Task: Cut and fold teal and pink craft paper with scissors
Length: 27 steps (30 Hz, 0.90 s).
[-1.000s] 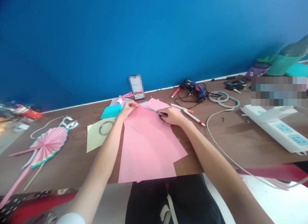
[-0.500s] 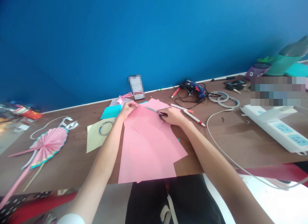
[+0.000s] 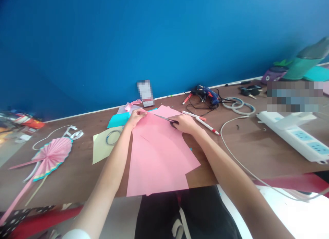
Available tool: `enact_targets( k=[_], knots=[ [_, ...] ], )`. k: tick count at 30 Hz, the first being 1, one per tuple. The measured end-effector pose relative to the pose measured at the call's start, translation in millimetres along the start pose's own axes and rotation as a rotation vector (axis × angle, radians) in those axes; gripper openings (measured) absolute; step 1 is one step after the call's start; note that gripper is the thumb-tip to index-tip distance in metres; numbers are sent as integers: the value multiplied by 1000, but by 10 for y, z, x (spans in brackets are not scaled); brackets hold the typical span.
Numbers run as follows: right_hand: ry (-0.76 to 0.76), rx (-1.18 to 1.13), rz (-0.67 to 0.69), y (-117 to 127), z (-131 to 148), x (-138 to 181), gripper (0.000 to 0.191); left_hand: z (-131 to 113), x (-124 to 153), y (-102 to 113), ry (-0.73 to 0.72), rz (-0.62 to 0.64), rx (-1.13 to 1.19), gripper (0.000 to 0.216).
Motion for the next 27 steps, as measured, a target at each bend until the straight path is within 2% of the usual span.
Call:
enact_targets(
  k=[9,20,27],
  knots=[
    [-4,29,6,22,26,2,37,10,5,0,-11,-1,21,28],
    [-91,113,-39,38,157,-4,33,16,13,-1,12,12,15,35],
    [-277,76,-210,48,122,-13,31,53,-10,12,39,-15,-104,35]
  ],
)
Point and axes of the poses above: each hand's wrist, its own x-axis away from the middle knuckle, its own y-axis out of the back of the hand, z = x × y, the point moved 1 cm from there along -x, towards the middle knuckle, and after that the axes turned 10 degrees about z, right-handed, at the moved point
